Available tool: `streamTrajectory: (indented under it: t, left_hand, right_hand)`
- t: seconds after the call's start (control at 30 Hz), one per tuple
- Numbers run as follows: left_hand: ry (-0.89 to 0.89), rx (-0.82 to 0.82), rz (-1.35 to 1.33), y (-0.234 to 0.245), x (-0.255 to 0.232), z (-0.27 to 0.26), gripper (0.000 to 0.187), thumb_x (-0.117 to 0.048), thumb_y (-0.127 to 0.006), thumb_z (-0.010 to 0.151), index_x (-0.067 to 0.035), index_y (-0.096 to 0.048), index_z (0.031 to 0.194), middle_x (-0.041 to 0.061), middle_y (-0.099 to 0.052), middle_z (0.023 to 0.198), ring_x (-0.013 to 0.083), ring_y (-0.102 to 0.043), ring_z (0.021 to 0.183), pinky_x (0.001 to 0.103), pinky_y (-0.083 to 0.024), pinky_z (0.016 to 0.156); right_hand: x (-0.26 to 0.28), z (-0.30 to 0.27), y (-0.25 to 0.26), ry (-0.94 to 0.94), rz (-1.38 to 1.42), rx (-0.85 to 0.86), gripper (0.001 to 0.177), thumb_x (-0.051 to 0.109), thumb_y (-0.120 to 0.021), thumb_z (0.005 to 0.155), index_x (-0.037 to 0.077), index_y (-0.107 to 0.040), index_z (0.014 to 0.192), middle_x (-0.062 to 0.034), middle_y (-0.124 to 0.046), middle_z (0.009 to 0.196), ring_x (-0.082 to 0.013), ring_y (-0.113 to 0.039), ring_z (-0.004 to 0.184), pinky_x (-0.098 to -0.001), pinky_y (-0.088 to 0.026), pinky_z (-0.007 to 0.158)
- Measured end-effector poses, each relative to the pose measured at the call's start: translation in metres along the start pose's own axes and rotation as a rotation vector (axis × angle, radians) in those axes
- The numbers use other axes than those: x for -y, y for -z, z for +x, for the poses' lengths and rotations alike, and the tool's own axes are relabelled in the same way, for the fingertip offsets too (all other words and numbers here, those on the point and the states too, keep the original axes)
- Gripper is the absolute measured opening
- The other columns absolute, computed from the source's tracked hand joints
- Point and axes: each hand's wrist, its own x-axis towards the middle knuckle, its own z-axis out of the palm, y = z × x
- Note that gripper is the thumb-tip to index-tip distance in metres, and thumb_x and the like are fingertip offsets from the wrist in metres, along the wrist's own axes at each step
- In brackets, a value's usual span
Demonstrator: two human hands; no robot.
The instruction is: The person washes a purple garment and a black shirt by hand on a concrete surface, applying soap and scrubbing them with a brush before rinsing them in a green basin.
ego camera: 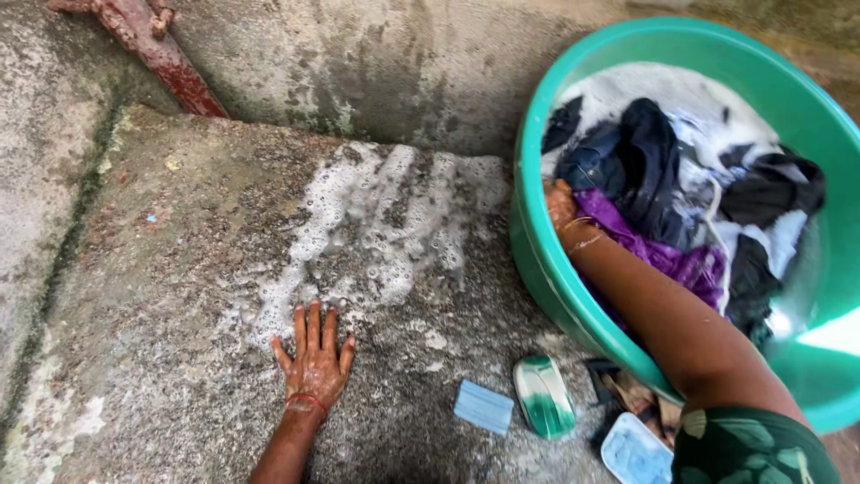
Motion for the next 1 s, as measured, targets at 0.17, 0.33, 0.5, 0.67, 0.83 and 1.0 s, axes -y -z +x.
streamTrajectory:
  t: [0.17, 0.33, 0.5, 0.67, 0.83, 1.0]
  left_hand:
    - [0.045, 0.089, 0.063, 0.011, -0.004, 0.004, 0.067, -0.056, -0.021, 0.101, -0.026, -0.016, 0.160, 0.005, 0.005, 0.170, 0.0240, 0.010, 0.154, 0.070, 0.005, 0.116]
    - [0.048, 0.082, 0.057, 0.022, -0.009, 0.003, 0.066, -0.055, -0.021, 0.101, -0.027, -0.014, 0.160, 0.003, 0.005, 0.170, 0.0231, 0.010, 0.155, 0.069, 0.003, 0.117]
    - [0.052, 0.101, 0.043, 0.021, -0.009, 0.003, 0.066, -0.055, -0.021, 0.101, -0.028, -0.012, 0.161, 0.004, 0.007, 0.170, 0.0239, 0.010, 0.155, 0.070, 0.003, 0.117]
    - [0.023, 0.054, 0.064, 0.002, -0.003, 0.010, 0.070, -0.055, -0.020, 0.100, -0.025, -0.011, 0.162, 0.008, 0.009, 0.170, 0.0277, 0.012, 0.153, 0.072, 0.005, 0.113]
    - [0.025, 0.003, 0.030, -0.018, 0.003, 0.010, 0.066, -0.055, -0.019, 0.099, -0.027, -0.014, 0.159, 0.007, 0.009, 0.168, 0.0277, 0.011, 0.154, 0.071, 0.007, 0.114]
    - [-0.069, -0.257, -0.037, -0.020, 0.004, 0.010, 0.065, -0.055, -0.021, 0.098, -0.024, -0.018, 0.155, 0.009, 0.005, 0.167, 0.0279, 0.006, 0.154, 0.070, 0.005, 0.112]
  right_hand:
    - [-0.008, 0.068, 0.000, 0.051, 0.094, -0.032, 0.074, 0.040, -0.070, 0.084, 0.023, -0.044, 0.150, -0.0048, -0.043, 0.155, -0.0248, -0.038, 0.144, -0.0499, -0.036, 0.111]
    - [-0.036, 0.056, 0.025, 0.101, 0.272, -0.072, 0.081, 0.042, -0.075, 0.081, 0.019, -0.041, 0.152, -0.0076, -0.042, 0.157, -0.0262, -0.039, 0.144, -0.0470, -0.035, 0.113]
    - [-0.084, -0.023, 0.039, 0.314, 0.442, -0.057, 0.089, 0.044, -0.079, 0.078, 0.016, -0.039, 0.153, -0.0104, -0.041, 0.159, -0.0276, -0.039, 0.143, -0.0441, -0.033, 0.116]
    - [-0.051, -0.069, -0.021, 0.347, 0.063, 0.017, 0.096, 0.039, -0.076, 0.078, 0.011, -0.030, 0.158, -0.0141, -0.032, 0.162, -0.0319, -0.025, 0.151, -0.0464, -0.036, 0.115]
    - [-0.029, 0.000, -0.058, 0.067, -0.188, -0.008, 0.083, 0.032, -0.069, 0.085, 0.020, -0.027, 0.155, -0.0133, -0.023, 0.166, -0.0469, -0.008, 0.151, -0.0579, -0.044, 0.095]
    - [-0.039, 0.076, -0.069, -0.056, -0.045, -0.021, 0.077, 0.038, -0.072, 0.082, 0.021, -0.036, 0.148, -0.0123, -0.034, 0.157, -0.0437, -0.021, 0.143, -0.0557, -0.045, 0.097]
